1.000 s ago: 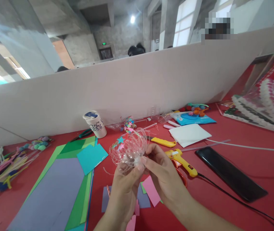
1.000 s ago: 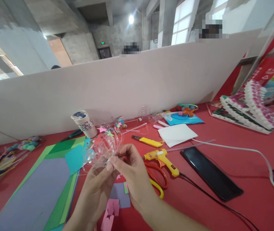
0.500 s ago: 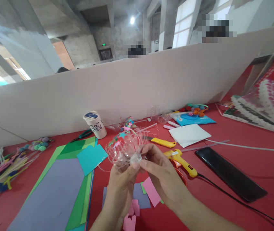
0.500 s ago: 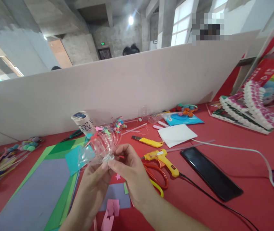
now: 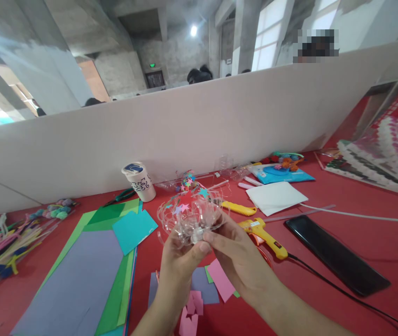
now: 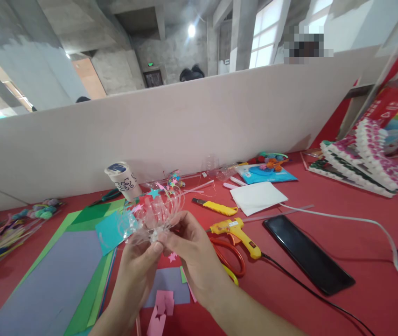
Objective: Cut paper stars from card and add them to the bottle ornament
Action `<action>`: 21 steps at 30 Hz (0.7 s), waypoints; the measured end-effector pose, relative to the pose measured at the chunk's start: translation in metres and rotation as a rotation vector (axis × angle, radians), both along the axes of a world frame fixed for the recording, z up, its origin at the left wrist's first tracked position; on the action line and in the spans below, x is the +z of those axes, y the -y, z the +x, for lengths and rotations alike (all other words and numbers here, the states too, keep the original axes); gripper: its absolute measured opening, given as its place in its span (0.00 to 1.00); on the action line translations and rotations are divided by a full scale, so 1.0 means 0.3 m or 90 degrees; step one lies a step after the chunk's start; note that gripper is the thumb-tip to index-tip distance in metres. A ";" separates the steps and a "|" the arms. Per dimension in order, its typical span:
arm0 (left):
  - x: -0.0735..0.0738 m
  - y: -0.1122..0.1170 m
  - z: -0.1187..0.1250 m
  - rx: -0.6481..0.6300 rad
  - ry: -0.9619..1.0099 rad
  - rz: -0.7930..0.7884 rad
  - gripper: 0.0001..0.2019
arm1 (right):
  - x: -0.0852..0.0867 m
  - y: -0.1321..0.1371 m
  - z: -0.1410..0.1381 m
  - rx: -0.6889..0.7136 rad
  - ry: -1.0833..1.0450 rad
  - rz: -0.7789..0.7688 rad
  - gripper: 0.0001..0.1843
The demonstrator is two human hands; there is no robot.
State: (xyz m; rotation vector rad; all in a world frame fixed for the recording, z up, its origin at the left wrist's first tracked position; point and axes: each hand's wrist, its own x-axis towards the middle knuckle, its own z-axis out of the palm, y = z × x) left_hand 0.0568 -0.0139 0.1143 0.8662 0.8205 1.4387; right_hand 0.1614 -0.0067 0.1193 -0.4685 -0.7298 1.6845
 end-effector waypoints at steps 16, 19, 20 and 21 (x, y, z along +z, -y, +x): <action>0.014 -0.003 -0.019 -0.017 -0.053 0.035 0.17 | 0.013 0.007 -0.008 -0.023 0.003 -0.009 0.14; -0.015 -0.026 -0.063 0.006 -0.045 -0.002 0.12 | 0.010 -0.009 -0.003 -0.004 0.025 -0.003 0.14; -0.032 -0.036 -0.082 0.002 -0.015 -0.025 0.12 | 0.006 -0.015 0.001 -0.010 0.042 0.003 0.13; -0.052 -0.048 -0.100 0.008 -0.006 -0.037 0.12 | 0.002 -0.020 0.005 -0.020 0.064 0.009 0.13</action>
